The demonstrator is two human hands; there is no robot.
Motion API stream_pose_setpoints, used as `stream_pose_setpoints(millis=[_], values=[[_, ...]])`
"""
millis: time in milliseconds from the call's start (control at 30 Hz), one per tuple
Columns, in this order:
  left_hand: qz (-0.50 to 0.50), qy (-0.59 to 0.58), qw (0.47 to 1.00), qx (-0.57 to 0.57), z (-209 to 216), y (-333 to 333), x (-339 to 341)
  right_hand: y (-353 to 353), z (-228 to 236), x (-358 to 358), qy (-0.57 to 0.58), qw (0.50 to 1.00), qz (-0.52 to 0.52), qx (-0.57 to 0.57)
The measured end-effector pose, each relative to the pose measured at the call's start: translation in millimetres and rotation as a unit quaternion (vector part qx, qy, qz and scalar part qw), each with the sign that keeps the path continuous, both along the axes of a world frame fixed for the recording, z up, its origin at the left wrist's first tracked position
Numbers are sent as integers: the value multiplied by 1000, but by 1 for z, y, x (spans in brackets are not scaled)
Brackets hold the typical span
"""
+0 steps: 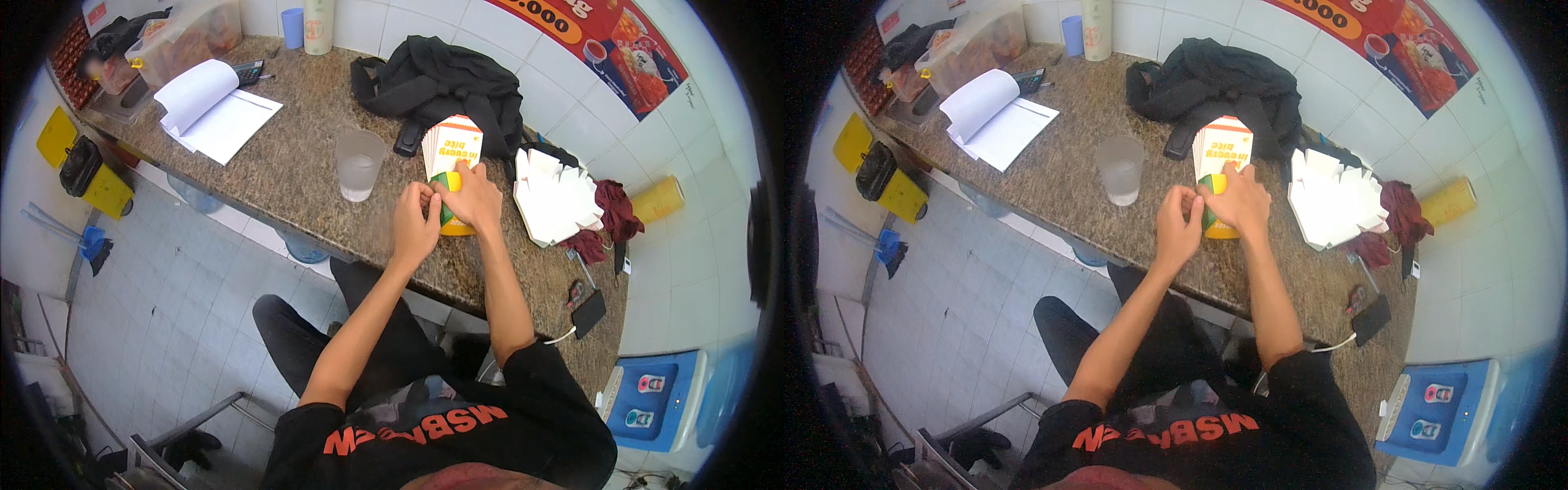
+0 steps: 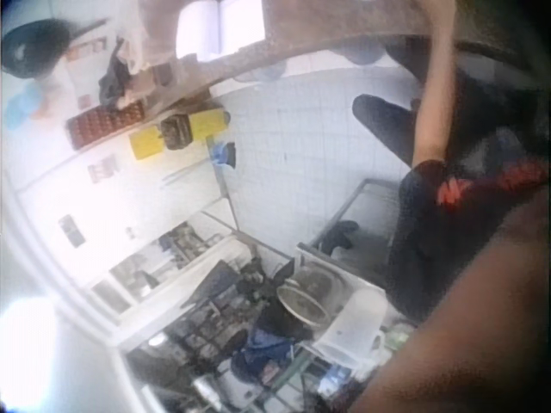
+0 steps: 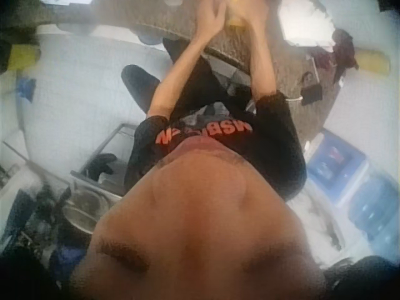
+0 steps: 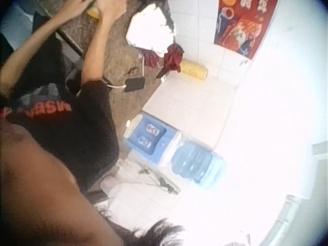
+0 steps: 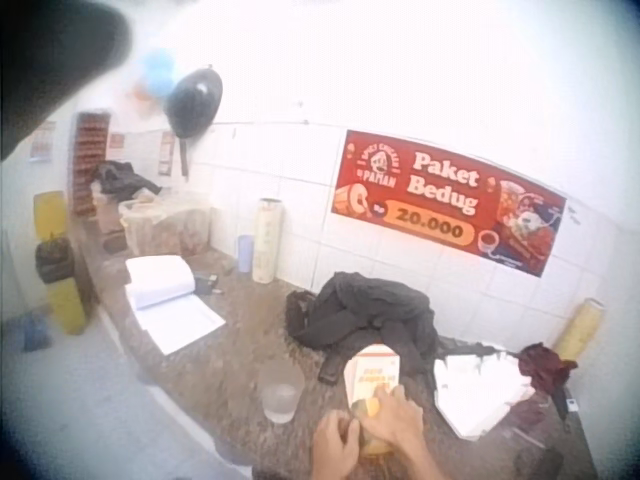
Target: The person assembles small paper boxes by folding and tucking flaps into slots. They repeatedly pick up flat paper pieces, fold them into box shapes, and place the finished boxes into a stack on the counter.
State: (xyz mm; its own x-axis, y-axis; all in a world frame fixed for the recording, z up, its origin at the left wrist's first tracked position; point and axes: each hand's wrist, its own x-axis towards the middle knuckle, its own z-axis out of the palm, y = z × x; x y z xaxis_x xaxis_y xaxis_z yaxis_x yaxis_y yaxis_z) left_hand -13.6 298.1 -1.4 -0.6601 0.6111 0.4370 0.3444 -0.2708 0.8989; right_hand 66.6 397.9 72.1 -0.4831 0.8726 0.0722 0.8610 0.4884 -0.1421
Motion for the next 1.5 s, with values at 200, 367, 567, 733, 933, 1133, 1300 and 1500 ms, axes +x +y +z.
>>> stream_pose_setpoints(millis=[200, 367, 567, 733, 933, 1133, 1300, 1500], values=[[-10, -32, 999, 21, -5, 2, -7, 7, -9, 6, 41, 999, 15, 4], [14, -64, 997, 38, -8, 3, -10, 9, -5, 17, 93, 993, 72, -14], [13, -60, 997, 44, -8, -5, -9, -22, -10, 35, 200, 963, 149, 102], [3, -69, 996, 52, -9, -1, -6, -29, -11, 55, 270, 934, 139, 188], [2, -37, 999, 22, -10, -4, -10, 18, 16, 136, 239, 949, 61, 195], [-12, -48, 999, 6, -6, -2, -7, 84, -30, 207, 31, 996, -18, 85], [-24, -53, 998, -18, -3, -10, -9, 89, -22, 210, 32, 998, -28, 56], [-34, -46, 998, -10, -4, -9, -7, 77, -11, 204, -16, 997, -11, 78]])
